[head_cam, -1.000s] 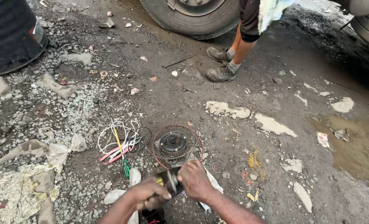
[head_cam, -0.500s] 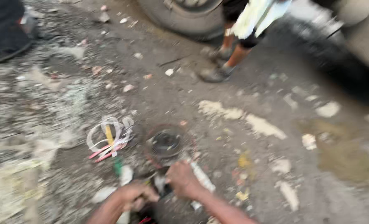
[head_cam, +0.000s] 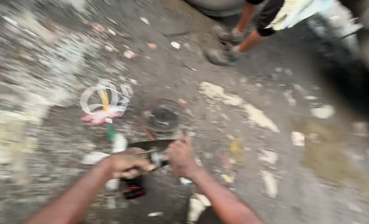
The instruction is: The person disassembles a small electric fan motor, removes the rotor, and uses a screwdriver to scrape the commutator. They then reassemble the motor housing and handle the fan blades and cage.
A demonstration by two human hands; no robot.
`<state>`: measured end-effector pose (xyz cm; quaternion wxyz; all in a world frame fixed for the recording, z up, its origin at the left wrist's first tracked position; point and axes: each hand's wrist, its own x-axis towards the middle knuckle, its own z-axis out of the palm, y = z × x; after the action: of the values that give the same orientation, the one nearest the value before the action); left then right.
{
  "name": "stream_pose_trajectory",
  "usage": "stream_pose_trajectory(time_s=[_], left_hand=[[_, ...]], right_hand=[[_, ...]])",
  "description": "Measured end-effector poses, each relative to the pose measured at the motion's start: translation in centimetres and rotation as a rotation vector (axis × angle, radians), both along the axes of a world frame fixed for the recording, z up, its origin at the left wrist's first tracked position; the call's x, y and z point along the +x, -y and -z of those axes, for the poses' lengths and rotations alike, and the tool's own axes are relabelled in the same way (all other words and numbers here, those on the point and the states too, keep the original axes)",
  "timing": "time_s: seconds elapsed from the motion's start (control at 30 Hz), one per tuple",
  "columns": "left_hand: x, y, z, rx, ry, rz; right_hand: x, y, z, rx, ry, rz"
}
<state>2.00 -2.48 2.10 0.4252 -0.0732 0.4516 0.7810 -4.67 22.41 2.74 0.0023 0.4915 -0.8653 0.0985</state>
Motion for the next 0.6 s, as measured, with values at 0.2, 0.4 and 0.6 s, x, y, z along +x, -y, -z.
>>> stream_pose_trajectory(time_s=[0.2, 0.4, 0.6], left_hand=[[-0.8, -2.3, -0.7, -1.203, -1.389, -0.142], [-1.3, -1.6, 0.4, -0.624, -0.218, -0.037], [-1.3, -3.2, -0.5, -1.114, -0.912, -0.135]], right_hand=[[0.0, 1.2, 1.5, -0.391, 1.278, 0.815], [-0.8, -0.8, 1.7, -0.264, 0.386, 0.104], [-0.3, -0.2, 3.0, -0.362, 0.367, 0.255]])
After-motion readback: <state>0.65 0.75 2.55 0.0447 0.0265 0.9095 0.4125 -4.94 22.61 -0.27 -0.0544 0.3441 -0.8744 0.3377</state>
